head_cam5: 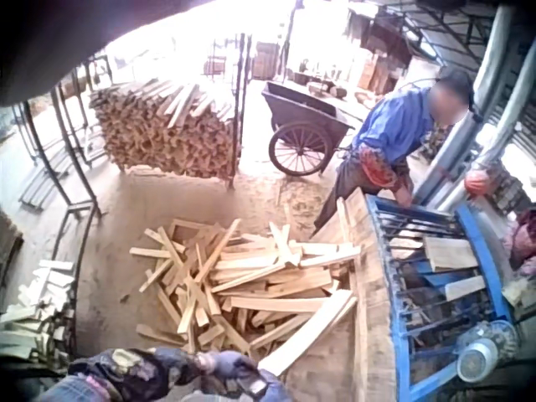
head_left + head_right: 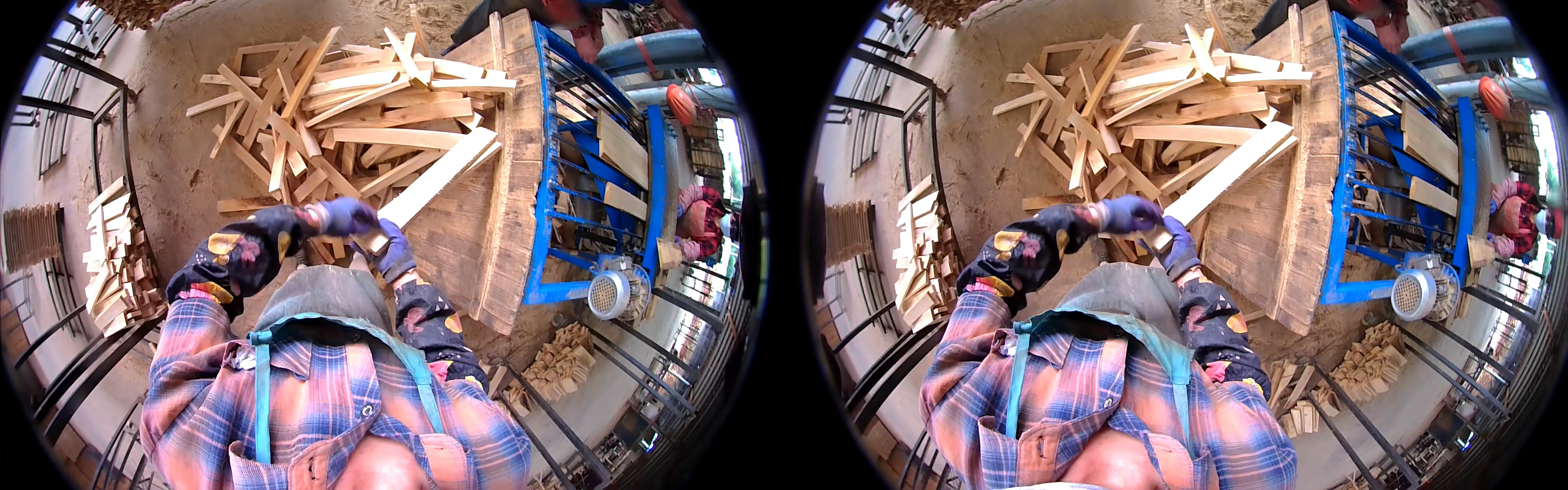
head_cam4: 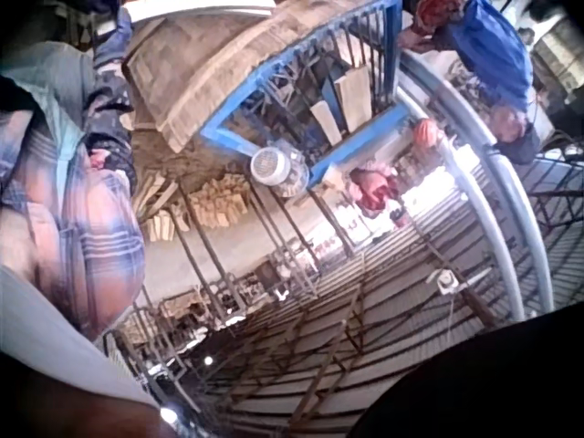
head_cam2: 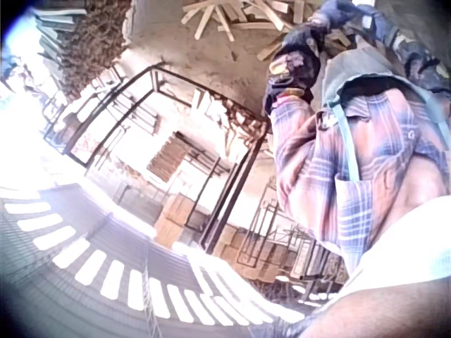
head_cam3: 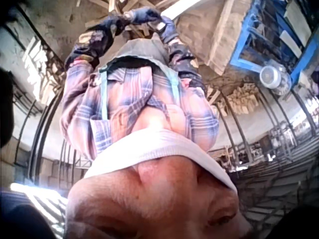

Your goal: The person picks up wooden planks from a pile on the floor and places them onto a metal rack. The person repeatedly handles the planks one by one, moving them from the floor to the rack.

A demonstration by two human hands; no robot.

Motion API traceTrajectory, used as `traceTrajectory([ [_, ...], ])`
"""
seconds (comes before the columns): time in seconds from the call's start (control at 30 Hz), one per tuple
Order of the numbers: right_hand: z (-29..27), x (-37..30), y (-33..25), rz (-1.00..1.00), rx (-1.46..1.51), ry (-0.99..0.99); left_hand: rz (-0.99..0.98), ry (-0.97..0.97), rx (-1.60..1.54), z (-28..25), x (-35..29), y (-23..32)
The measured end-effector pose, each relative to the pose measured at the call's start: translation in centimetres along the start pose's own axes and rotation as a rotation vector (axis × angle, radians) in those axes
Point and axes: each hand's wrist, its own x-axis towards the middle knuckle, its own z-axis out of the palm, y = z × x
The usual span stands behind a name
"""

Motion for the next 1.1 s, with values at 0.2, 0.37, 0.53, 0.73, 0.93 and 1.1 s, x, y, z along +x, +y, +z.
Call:
traceTrajectory([
  [0.2,5.3,-3.7,5.4,0.118,-0.039,-0.115,-0.517,0.227,-1.022,0.3,-2.2,3.9],
  [0.37,6.8,-2.8,8.8,0.605,-0.041,-0.073,-0.269,0.332,-1.295,4.0,-11.2,2.2],
  [0.53,10.7,1.1,15.0,0.731,-0.383,-0.044,-0.115,1.038,-1.413,8.7,-20.4,-2.7],
  [0.73,14.2,5.0,19.2,0.739,-0.78,-0.163,-0.51,1.859,-1.029,12.4,-36.6,-13.0],
  [0.93,14.6,6.9,19.3,0.721,-0.853,-0.074,-0.876,2.287,-0.664,11.9,-65.1,-14.0],
  [1.1,14.1,2.7,15.1,0.521,-0.79,0.019,-1.068,1.872,-0.254,18.6,-72.0,-22.7],
])
